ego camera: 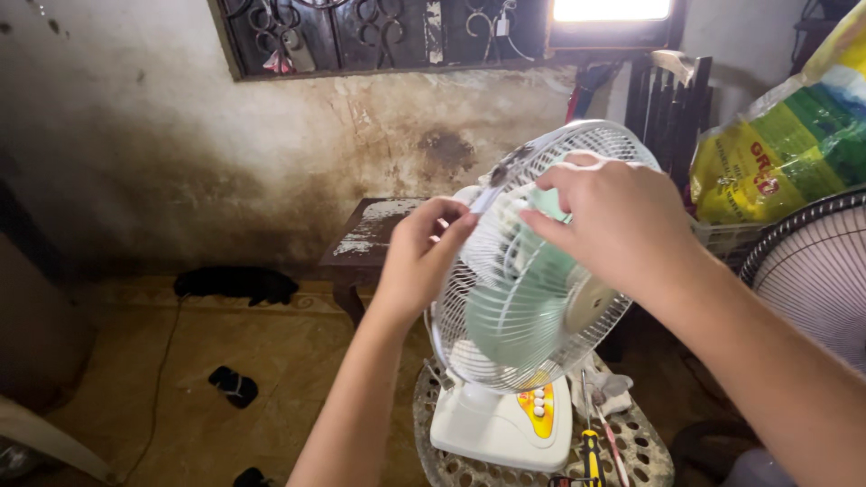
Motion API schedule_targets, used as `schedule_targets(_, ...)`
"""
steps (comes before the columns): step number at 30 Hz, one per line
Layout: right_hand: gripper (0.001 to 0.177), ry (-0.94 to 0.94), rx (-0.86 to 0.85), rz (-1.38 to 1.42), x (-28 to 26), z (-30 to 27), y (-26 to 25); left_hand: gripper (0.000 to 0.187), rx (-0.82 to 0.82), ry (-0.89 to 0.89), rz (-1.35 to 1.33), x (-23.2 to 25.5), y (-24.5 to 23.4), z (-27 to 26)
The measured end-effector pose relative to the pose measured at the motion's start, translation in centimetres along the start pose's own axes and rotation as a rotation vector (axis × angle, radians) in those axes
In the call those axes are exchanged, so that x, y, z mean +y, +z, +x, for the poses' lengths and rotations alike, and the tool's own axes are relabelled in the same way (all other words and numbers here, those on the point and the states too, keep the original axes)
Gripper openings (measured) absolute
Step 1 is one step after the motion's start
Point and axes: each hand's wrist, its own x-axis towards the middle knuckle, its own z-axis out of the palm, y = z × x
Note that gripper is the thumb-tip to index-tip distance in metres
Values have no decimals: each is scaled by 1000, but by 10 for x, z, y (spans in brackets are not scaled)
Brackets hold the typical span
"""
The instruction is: The person uses a screwdriver to loosen screws on the front grill of a white table fan, then removes the grill and the fan blades. The person places the removed parts aside and continues to detach the rear grill.
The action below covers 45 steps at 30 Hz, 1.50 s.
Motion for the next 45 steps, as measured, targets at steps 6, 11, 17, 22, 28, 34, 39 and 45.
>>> schedule_targets(6, 39, 62, -158, -60, 12, 17, 1, 17, 39, 161, 169, 16, 13, -6)
schedule_targets(11, 38, -49, -126, 118, 19, 27, 4, 13, 90, 245, 373, 21, 13, -12)
schedule_targets(17, 38, 25, -143, 184, 29, 18, -29, 13, 89, 65, 397, 1, -2, 2)
schedule_targets(22, 35, 156, -173, 175, 49, -1, -49, 13, 174, 217, 305, -8, 5, -4)
schedule_targets(28, 23, 378, -228, 395, 74, -36, -49, 13, 201, 219, 353, 1, 9, -5)
schedule_targets(34, 19, 411, -66, 528, 111, -81, -43, 11, 273, 271, 477, 15, 16, -12)
schedule_targets(39, 16, 475, 11, 655, 134, -143, -32, 37, 392, 329, 368, 4, 22, -76)
schedule_targets(45, 12, 566, 174, 850, 153, -232, -18, 41, 294, -232, 197, -77, 88, -235)
